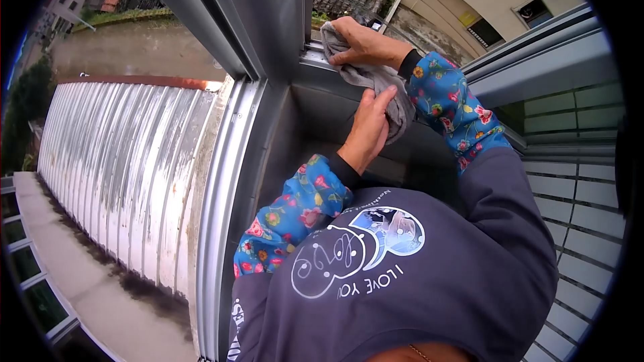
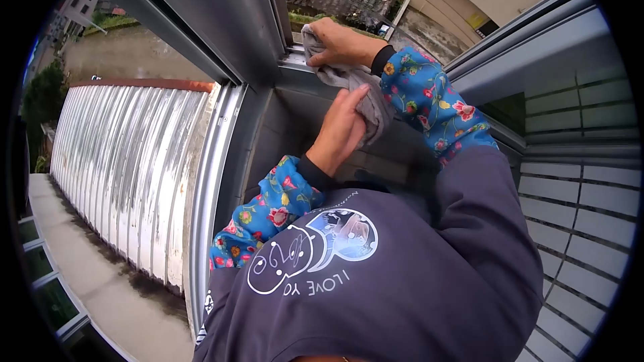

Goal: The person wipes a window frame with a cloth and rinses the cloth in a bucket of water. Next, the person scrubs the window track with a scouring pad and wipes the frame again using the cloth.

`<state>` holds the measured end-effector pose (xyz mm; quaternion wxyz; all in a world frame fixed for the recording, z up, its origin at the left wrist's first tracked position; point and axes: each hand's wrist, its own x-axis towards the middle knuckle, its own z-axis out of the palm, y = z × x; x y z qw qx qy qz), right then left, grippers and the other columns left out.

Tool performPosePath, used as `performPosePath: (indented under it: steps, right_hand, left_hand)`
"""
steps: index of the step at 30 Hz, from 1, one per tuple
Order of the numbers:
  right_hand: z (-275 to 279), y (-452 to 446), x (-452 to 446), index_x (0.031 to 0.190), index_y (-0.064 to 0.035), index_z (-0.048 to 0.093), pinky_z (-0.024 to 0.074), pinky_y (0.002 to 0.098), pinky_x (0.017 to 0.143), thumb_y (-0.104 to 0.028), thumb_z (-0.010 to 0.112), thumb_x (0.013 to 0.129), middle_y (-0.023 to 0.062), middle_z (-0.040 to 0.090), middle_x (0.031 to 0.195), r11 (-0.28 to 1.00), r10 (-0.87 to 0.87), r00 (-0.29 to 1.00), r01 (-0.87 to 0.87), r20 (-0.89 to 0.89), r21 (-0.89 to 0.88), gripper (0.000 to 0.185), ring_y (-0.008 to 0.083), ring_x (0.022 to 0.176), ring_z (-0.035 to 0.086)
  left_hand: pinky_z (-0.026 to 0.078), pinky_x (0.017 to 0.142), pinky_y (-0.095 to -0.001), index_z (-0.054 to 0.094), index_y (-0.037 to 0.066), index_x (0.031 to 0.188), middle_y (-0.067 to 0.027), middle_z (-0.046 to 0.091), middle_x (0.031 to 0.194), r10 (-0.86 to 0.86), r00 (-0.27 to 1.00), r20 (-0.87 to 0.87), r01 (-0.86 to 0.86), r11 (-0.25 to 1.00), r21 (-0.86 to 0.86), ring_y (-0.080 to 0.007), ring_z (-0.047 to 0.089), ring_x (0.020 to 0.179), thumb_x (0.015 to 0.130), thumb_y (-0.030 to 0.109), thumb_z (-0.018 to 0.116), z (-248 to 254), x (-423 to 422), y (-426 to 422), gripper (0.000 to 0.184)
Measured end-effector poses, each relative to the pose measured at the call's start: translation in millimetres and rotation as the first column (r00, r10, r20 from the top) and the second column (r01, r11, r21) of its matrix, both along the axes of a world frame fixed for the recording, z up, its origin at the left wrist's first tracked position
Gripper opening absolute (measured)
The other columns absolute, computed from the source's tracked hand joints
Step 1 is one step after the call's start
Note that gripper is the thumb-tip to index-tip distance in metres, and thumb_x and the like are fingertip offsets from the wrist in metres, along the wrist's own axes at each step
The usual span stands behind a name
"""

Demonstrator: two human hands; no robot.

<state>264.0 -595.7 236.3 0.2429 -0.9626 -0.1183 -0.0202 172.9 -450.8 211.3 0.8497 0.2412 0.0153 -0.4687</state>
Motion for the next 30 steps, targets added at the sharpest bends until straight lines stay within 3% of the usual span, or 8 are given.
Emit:
performPosePath:
  steps: [1,5,8,12,17,20,24,30]
  right_hand:
    - [-9.6,-0.8,-3.7,0.116,0.0048,0.052,0.0421,0.0335,0.096,-0.022,0.072,0.081,0.0189,0.049,0.113,0.995,-0.104,0.992,0.103,0.072,0.015,0.049,0.0326,0.108,0.051]
    - [-25.7,-3.2,5.1,0.110,-0.0001,0.060,0.0446,0.0356,0.089,-0.011,0.065,0.084,0.0151,0.050,0.106,0.999,0.008,1.000,-0.007,-0.012,0.047,0.029,0.0302,0.102,0.053]
    - [-13.7,5.3,26.5,0.109,-0.0026,0.063,0.0451,0.0365,0.084,-0.007,0.062,0.085,0.0135,0.050,0.101,0.996,0.059,0.995,-0.064,-0.086,-0.062,0.024,0.0299,0.098,0.054]
    - [-35.3,-1.0,55.1,0.108,-0.0037,0.064,0.0468,0.0374,0.080,-0.006,0.062,0.084,0.0146,0.054,0.097,0.991,0.132,0.991,-0.132,0.006,0.027,0.024,0.0313,0.095,0.057]
    - [-33.2,8.8,44.9,0.083,-0.0017,0.057,0.0486,0.0409,0.073,-0.009,0.068,0.079,0.0148,0.057,0.080,0.990,-0.129,0.959,0.109,0.254,0.092,0.014,0.0349,0.081,0.059]
    - [-42.1,2.2,44.5,0.086,-0.0023,0.057,0.0481,0.0408,0.072,-0.010,0.069,0.079,0.0142,0.057,0.081,0.999,0.040,0.958,-0.035,0.285,-0.024,0.016,0.0355,0.080,0.059]
    - [-19.4,-2.3,36.5,0.103,-0.0048,0.062,0.0477,0.0405,0.076,-0.019,0.066,0.084,0.0136,0.055,0.096,0.983,0.184,0.983,-0.184,0.005,-0.018,0.024,0.0315,0.091,0.058]
    - [-8.8,-6.6,32.1,0.118,-0.0113,0.059,0.0487,0.0395,0.074,-0.023,0.059,0.090,0.0152,0.051,0.095,0.939,0.199,0.970,-0.230,-0.140,-0.257,0.030,0.0322,0.088,0.057]
  left_hand:
    - [0.046,0.091,-0.0318,0.049,0.004,0.104,-0.0092,0.059,0.109,0.004,1.000,0.001,-0.004,1.000,0.001,-0.0182,0.058,0.104,0.096,0.013,0.056,0.5,-0.7,0.2,0.014]
    - [0.046,0.092,-0.0326,0.049,0.005,0.105,-0.0093,0.059,0.109,0.017,1.000,0.023,-0.017,1.000,0.004,-0.0186,0.058,0.104,0.095,0.013,0.056,-0.4,0.6,-2.0,0.014]
    - [0.046,0.093,-0.0338,0.050,0.005,0.105,-0.0095,0.060,0.110,0.060,0.998,0.028,-0.060,0.998,0.008,-0.0193,0.059,0.104,0.095,0.013,0.056,-2.7,8.1,-2.0,0.014]
    - [0.042,0.093,-0.0277,0.047,0.004,0.112,-0.0080,0.056,0.113,0.040,0.999,-0.018,-0.041,0.996,-0.075,-0.0147,0.054,0.106,0.092,0.013,0.060,3.4,25.8,4.6,0.026]
    - [0.045,0.094,-0.0349,0.051,0.007,0.104,-0.0090,0.059,0.110,0.084,0.996,-0.018,-0.085,0.996,-0.040,-0.0200,0.056,0.108,0.095,0.014,0.057,0.8,24.8,6.1,0.013]
    - [0.044,0.095,-0.0344,0.051,0.006,0.105,-0.0093,0.058,0.112,0.089,0.995,-0.044,-0.091,0.995,-0.045,-0.0199,0.055,0.109,0.095,0.014,0.056,1.7,22.5,8.6,0.014]
    - [0.042,0.099,-0.0343,0.049,0.004,0.112,-0.0103,0.057,0.117,0.086,0.995,-0.050,-0.089,0.994,-0.059,-0.0201,0.054,0.113,0.095,0.013,0.055,4.3,23.4,11.0,0.019]
    - [0.043,0.096,-0.0301,0.045,0.004,0.118,-0.0100,0.056,0.118,0.096,0.995,-0.040,-0.099,0.991,-0.093,-0.0180,0.055,0.111,0.093,0.013,0.058,1.8,23.2,9.9,0.029]
